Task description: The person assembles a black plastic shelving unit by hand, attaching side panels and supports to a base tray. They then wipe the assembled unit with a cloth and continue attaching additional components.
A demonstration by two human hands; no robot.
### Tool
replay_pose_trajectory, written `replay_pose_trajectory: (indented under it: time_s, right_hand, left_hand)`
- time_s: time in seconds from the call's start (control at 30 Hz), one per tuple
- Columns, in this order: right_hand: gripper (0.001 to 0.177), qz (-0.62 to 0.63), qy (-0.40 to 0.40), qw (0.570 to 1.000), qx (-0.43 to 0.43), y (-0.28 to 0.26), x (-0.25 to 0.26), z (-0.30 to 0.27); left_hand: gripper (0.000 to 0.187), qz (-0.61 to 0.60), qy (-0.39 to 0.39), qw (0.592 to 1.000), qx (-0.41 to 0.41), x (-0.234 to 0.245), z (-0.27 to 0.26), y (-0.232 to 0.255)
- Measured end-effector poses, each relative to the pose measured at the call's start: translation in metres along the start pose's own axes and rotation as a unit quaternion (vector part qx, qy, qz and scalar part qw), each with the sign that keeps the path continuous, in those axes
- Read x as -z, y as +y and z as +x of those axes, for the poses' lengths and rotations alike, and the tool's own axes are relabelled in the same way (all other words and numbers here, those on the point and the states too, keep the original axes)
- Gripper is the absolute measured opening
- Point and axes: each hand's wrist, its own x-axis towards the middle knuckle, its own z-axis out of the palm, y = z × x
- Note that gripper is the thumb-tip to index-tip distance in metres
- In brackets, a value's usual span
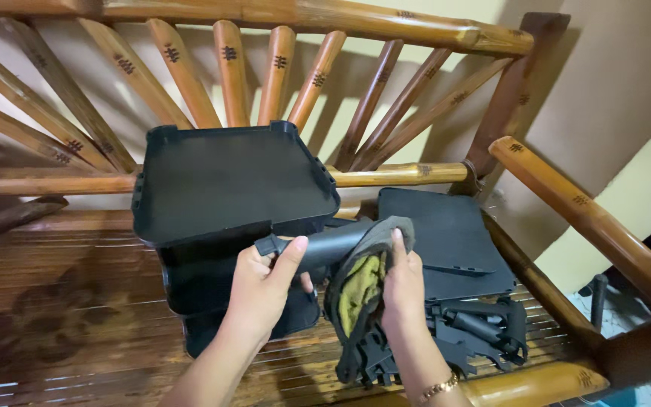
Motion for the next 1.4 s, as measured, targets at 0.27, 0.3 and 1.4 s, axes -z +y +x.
replay_pose_trajectory:
  time_s: [0.27,0.3,1.4]
  right_hand:
    - [0.016,-0.387,-0.202,0.796,0.418,-0.016,0.011,-0.006]
    - [0.018,-0.44,-0.199,0.766,0.424,-0.018,0.013,-0.007]
    - [0.017,-0.145,-0.09,0.922,0.348,0.003,-0.032,-0.017]
  left_hand:
    - [0.039,0.025,0.092,0.994,0.059,0.05,0.021,0.031]
    - [0.039,0.023,0.105,0.993,0.043,0.06,0.023,0.04]
    - [0.075,0.213,0.346,0.907,-0.11,0.128,0.033,0.05]
